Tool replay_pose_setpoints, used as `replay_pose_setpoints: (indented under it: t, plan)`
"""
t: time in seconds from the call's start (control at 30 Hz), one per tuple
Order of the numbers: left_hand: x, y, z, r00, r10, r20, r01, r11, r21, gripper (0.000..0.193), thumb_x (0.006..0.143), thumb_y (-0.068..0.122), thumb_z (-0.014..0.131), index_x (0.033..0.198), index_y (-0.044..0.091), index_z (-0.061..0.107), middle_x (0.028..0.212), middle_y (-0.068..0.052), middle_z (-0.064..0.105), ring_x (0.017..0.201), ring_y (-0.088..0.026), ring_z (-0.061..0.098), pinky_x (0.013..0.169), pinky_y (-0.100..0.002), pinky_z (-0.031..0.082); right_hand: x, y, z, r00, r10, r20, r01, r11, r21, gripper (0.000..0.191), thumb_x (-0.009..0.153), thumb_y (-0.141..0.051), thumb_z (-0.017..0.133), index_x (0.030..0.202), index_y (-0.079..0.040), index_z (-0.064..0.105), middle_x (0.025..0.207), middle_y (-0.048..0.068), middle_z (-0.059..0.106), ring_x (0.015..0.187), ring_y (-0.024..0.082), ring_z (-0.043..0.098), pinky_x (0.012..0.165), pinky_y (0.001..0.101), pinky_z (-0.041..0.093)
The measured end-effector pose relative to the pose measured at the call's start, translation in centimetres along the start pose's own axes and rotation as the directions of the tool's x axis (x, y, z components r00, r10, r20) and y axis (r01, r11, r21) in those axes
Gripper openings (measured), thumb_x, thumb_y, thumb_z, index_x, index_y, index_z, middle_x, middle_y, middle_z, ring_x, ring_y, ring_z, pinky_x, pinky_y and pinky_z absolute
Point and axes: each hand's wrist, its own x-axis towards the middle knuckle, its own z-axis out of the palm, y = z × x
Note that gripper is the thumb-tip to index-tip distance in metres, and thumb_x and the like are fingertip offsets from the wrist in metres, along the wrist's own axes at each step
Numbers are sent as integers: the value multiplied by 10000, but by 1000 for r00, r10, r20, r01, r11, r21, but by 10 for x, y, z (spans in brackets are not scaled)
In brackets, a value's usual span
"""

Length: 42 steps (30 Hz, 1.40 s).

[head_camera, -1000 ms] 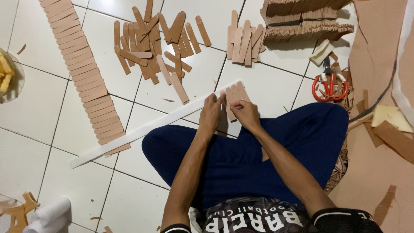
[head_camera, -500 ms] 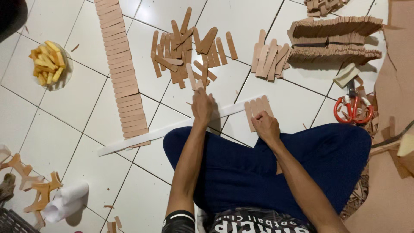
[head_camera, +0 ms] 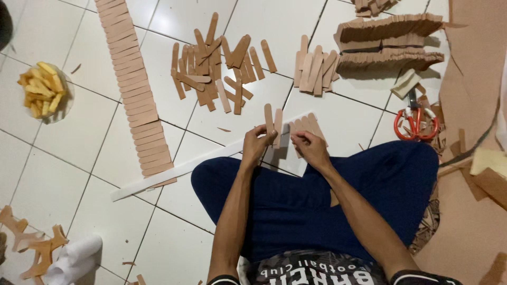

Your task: The person sits on a tiled floor and arranges wooden craft sticks in a straight line along a white strip. They pick up sticks from a pile and place them one by one, occasionally adjusting the alignment of the row.

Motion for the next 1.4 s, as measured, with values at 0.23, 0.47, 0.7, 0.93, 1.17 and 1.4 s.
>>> replay_pose_setpoints:
  t: [0.23, 0.47, 0.7, 0.93, 1.17, 1.4]
  plan:
    - [1, -25, 20, 993, -90, 80, 86, 995, 55, 284, 887, 116, 758, 1116, -51, 730, 910, -105, 758, 777, -146, 722, 676, -282, 607, 3, 11, 0, 965, 225, 134, -258, 905, 339, 313, 979, -243, 708, 1137, 27, 706, 824, 48, 706, 662, 71, 652, 555, 244, 526]
    - [12, -39, 18, 999, -48, 7, 48, 999, -15, 245, 896, 99, 736, 1087, -54, 712, 894, -99, 759, 762, -147, 743, 678, -289, 634, 78, -26, -35, 972, 173, -161, -152, 979, 135, 344, 947, -278, 729, 1184, -30, 708, 885, 38, 732, 715, 75, 659, 579, 242, 535]
    - [5, -21, 31, 971, -77, 228, 27, 976, 218, 293, 859, 140, 787, 1051, -72, 721, 793, -146, 778, 674, -152, 716, 607, -271, 556, 31, -19, -33, 954, 299, 30, -301, 946, 123, 333, 946, -282, 696, 1197, -65, 723, 834, 29, 706, 605, 92, 574, 526, 254, 468]
    - [0, -34, 42, 945, 283, 166, -317, 661, 680, 264, 895, 180, 744, 1073, -15, 724, 1041, -166, 732, 979, -315, 677, 860, -406, 526, 2, 36, -42, 942, 285, -179, -243, 944, 225, 308, 997, -250, 699, 1186, -8, 728, 831, 10, 702, 633, 63, 558, 551, 221, 440]
    - [26, -56, 37, 934, 325, 149, -266, 353, 897, 282, 929, 23, 604, 1209, 47, 632, 1250, -133, 620, 1140, -331, 593, 988, -461, 486, -6, 23, -30, 971, 216, -100, -208, 975, 81, 331, 895, -164, 757, 1197, -40, 707, 871, 27, 738, 785, 79, 693, 659, 230, 563]
    - [21, -48, 36, 870, 444, 214, -421, 444, 791, 470, 837, 28, 655, 1306, 30, 610, 1219, -154, 602, 1116, -349, 579, 941, -471, 472, -7, 19, -22, 946, 254, -204, -244, 967, 70, 219, 910, -163, 754, 1081, -28, 762, 883, 67, 771, 778, 108, 710, 678, 255, 583]
